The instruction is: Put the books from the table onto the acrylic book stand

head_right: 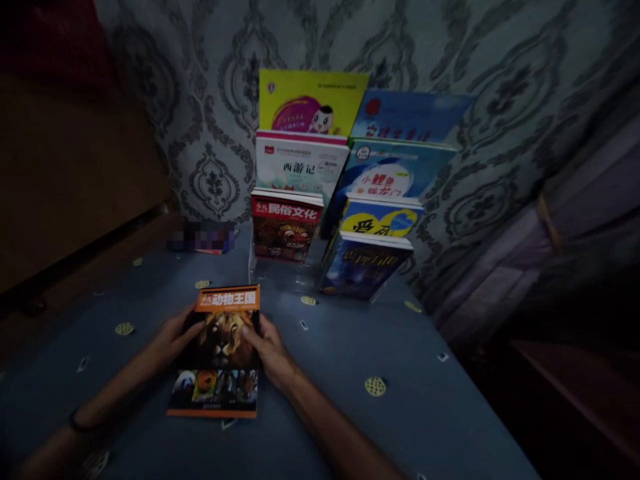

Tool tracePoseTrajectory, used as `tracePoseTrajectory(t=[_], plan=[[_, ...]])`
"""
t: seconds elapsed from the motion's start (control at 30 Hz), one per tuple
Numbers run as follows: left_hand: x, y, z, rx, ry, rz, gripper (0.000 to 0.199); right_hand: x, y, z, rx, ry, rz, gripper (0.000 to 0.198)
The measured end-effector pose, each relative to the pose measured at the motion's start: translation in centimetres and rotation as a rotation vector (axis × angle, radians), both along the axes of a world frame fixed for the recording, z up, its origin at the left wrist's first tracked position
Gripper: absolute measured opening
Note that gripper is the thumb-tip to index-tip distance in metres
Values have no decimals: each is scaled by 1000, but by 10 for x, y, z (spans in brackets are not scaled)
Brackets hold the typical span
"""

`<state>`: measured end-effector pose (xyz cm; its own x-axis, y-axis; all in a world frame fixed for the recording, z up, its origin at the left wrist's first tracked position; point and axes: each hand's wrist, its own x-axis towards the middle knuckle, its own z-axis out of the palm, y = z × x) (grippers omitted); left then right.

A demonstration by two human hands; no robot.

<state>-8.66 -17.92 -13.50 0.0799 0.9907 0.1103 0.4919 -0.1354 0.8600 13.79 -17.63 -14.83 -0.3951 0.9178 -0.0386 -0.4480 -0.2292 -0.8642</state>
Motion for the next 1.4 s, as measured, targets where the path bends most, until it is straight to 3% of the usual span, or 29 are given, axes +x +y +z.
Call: tracePoseTrajectory(t=[0.1, 0.17, 0.33, 0.43, 0.53, 0.7, 0.8, 0.97, 1.13, 1.23, 1.4], plan=[[-8, 1, 5, -295, -306, -75, 58, 4, 3, 4, 13, 34, 38, 52], [-6, -1, 19, -400, -467, -94, 60, 9, 5, 10, -5, 55, 59, 51], [12, -7, 61, -490, -601, -178, 56, 21, 11, 30, -49, 119, 34, 45], [22, -7, 72, -486, -609, -245, 57, 29, 11, 35, -16, 127, 36, 44], [27, -2, 71, -429, -548, -250, 58, 41, 11, 34, 52, 43, 38, 44], [33, 13, 73, -333, -409, -246, 61, 73, 22, 49, 361, -421, 49, 45], [42, 27, 90, -226, -356, -262, 62, 91, 36, 77, 531, -565, 20, 40], [61, 67, 137, 85, -329, -309, 61, 107, 67, 142, 733, -658, -110, 29], [77, 111, 168, 397, -343, -352, 52, 110, 87, 185, 1033, -776, -458, 30], [84, 125, 169, 489, -350, -383, 51, 111, 92, 188, 1132, -858, -637, 32], [91, 133, 158, 508, -360, -385, 51, 116, 100, 172, 1151, -889, -671, 34]])
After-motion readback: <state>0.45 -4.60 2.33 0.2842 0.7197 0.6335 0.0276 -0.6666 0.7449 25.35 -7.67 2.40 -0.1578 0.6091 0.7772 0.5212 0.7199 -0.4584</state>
